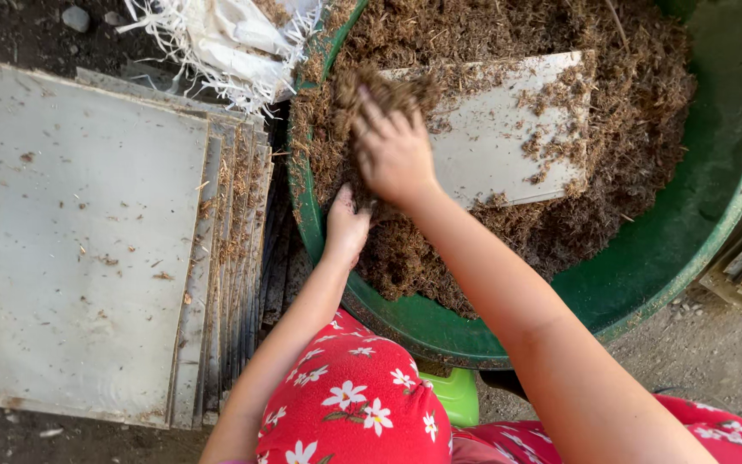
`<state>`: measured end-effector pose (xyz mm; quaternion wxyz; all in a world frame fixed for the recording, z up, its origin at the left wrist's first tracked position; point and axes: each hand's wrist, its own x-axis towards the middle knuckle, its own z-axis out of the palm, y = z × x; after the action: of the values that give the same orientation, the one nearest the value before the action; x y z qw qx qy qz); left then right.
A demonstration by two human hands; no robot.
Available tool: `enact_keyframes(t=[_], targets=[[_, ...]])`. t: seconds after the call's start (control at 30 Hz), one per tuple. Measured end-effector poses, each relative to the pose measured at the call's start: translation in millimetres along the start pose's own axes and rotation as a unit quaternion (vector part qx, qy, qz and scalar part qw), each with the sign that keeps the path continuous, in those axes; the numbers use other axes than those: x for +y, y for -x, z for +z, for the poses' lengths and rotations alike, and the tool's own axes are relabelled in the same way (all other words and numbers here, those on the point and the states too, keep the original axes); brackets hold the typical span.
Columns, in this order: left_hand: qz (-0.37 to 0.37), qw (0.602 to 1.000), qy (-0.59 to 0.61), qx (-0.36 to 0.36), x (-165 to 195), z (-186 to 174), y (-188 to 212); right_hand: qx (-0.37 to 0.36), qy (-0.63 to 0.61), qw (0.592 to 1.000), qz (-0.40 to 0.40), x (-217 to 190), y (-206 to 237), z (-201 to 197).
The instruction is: The person scoops fibrous material from a green tub and spreads it onto rectangular trays using both hands. They repeatedly fill each tray, then place it onto a stack beside them before picking up a new tray to continue the process.
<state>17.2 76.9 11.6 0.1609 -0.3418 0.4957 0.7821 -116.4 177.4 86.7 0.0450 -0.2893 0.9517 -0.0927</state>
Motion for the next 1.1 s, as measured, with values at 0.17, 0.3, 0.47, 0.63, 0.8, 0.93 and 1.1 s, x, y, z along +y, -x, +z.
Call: enact_keyframes(t=[0.17,0.3,0.47,0.63,0.8,0.93,1.1], targets=[[0.039,0.990,-0.133,0.038,-18.8,-10.7,-6.5,-0.011,-0.042,0.967,0.252,121.9,-18.6,2.3],[-0.038,0.997,-0.054,0.033,-18.8,-10.6,-6.6,0.088,-0.069,0.925,0.363,221.3,50.2,-5.8],[-0.023,0.999,-0.036,0.024,-12.6,-2.3,-4.7,0.118,-0.046,0.878,0.463,217.3,153.3,18.5],[-0.016,0.997,-0.073,0.031,-12.9,-1.7,-9.2,0.200,-0.274,0.758,0.557,165.1,231.4,40.7],[-0.025,0.994,-0.099,0.036,1.0,2.6,-9.1,-0.123,-0.140,0.846,0.500,91.3,263.7,43.8],[0.005,0.995,-0.102,0.014,17.3,10.3,-3.5,-0.321,-0.067,0.831,0.450,60.4,270.6,39.4],[0.077,0.986,-0.136,-0.058,22.4,16.2,1.2,-0.233,-0.167,0.865,0.412,37.3,272.3,57.6]])
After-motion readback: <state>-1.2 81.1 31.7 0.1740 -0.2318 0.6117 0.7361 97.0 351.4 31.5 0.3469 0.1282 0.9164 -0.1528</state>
